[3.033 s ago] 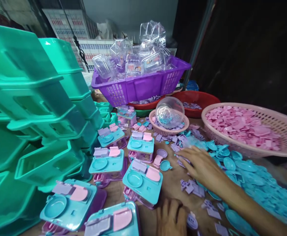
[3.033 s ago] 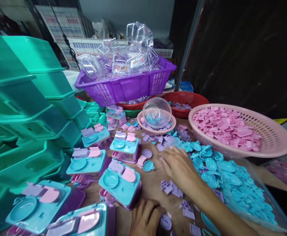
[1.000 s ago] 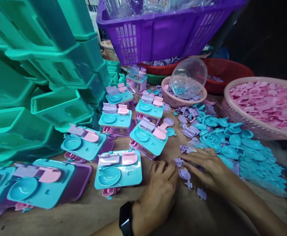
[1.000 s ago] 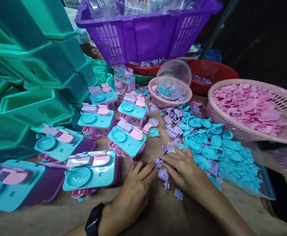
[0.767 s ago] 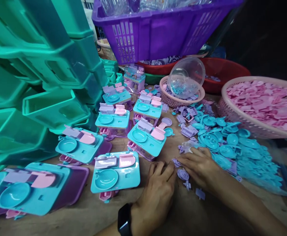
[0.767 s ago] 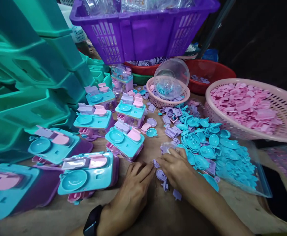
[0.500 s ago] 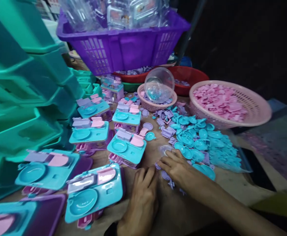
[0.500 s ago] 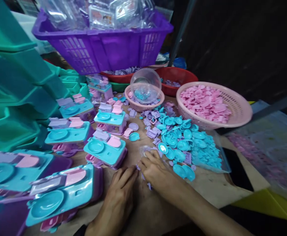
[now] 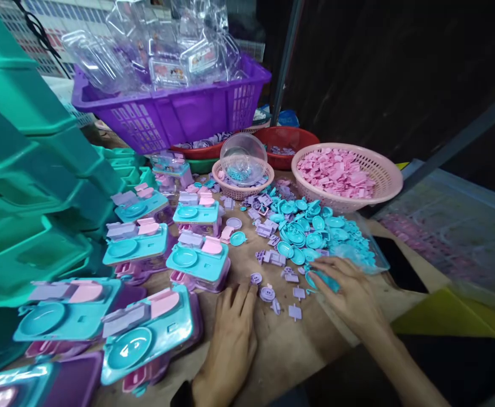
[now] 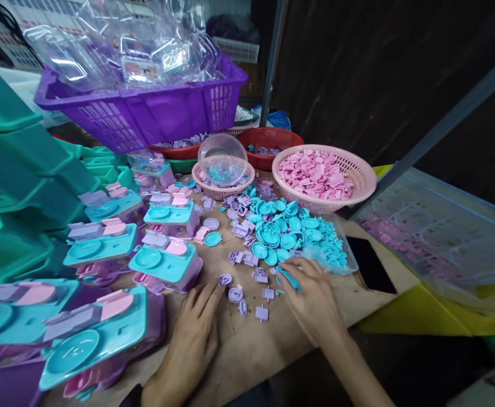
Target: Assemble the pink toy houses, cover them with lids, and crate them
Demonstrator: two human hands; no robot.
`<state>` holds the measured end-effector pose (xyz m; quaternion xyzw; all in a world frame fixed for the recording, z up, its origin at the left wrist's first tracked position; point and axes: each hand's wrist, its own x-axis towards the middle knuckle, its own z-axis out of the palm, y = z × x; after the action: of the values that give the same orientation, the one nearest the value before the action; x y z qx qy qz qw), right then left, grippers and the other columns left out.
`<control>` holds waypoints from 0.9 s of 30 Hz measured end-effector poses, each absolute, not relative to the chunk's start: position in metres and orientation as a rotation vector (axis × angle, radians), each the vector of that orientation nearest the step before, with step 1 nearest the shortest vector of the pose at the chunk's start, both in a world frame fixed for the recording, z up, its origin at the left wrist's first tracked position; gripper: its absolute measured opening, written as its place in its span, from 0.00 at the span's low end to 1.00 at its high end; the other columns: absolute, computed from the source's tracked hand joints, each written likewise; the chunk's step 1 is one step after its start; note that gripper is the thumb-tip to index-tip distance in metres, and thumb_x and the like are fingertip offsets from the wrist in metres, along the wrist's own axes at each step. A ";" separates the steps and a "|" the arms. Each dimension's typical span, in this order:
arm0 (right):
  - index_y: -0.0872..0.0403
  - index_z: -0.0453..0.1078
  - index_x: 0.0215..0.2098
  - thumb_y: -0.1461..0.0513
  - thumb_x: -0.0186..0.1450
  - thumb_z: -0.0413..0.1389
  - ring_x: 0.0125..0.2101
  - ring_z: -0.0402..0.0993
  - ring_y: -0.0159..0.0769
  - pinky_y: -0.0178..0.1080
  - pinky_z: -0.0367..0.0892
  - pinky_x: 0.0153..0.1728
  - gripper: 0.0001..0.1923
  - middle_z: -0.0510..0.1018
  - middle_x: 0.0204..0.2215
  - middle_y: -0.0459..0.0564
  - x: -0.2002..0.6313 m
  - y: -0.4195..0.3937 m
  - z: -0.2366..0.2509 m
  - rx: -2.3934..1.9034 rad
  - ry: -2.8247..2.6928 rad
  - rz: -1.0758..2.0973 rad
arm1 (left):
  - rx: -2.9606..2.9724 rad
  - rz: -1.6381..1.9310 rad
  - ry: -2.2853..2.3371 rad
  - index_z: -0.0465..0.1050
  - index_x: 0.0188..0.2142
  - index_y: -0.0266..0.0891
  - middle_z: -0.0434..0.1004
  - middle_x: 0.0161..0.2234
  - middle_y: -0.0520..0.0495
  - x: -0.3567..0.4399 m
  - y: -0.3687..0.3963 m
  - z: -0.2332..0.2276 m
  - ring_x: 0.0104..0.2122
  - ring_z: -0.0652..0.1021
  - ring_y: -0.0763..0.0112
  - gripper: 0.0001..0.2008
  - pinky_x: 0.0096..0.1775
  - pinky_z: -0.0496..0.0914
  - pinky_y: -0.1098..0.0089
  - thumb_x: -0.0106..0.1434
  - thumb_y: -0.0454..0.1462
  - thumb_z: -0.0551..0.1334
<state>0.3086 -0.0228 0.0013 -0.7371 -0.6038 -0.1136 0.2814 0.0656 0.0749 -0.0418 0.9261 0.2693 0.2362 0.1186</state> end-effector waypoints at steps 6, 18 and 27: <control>0.49 0.81 0.41 0.51 0.73 0.49 0.42 0.76 0.47 0.49 0.72 0.43 0.19 0.80 0.41 0.53 0.342 -0.058 -0.018 -2.142 -1.591 -0.435 | 2.738 0.570 0.829 0.61 0.67 0.34 0.69 0.63 0.41 0.066 0.076 -0.045 0.58 0.68 0.50 0.40 0.61 0.67 0.50 0.53 0.22 0.52; 0.52 0.71 0.57 0.50 0.73 0.53 0.53 0.72 0.51 0.54 0.69 0.54 0.20 0.74 0.52 0.58 0.277 -0.070 -0.026 -2.128 -1.168 -0.558 | 2.669 0.877 0.780 0.63 0.62 0.35 0.65 0.61 0.38 0.068 0.076 -0.045 0.59 0.64 0.51 0.37 0.59 0.68 0.47 0.52 0.20 0.52; 0.51 0.73 0.57 0.62 0.66 0.61 0.54 0.73 0.44 0.48 0.70 0.58 0.20 0.75 0.54 0.56 0.243 -0.067 -0.013 -2.238 -1.114 -0.376 | 2.904 1.111 0.429 0.72 0.54 0.31 0.73 0.51 0.34 0.073 0.107 -0.058 0.46 0.70 0.52 0.20 0.46 0.73 0.55 0.64 0.26 0.54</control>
<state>0.2432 -0.0667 -0.0131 -0.8439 -0.4201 -0.1419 0.3021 0.0729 0.1069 -0.0582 0.9253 0.1366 0.3538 0.0013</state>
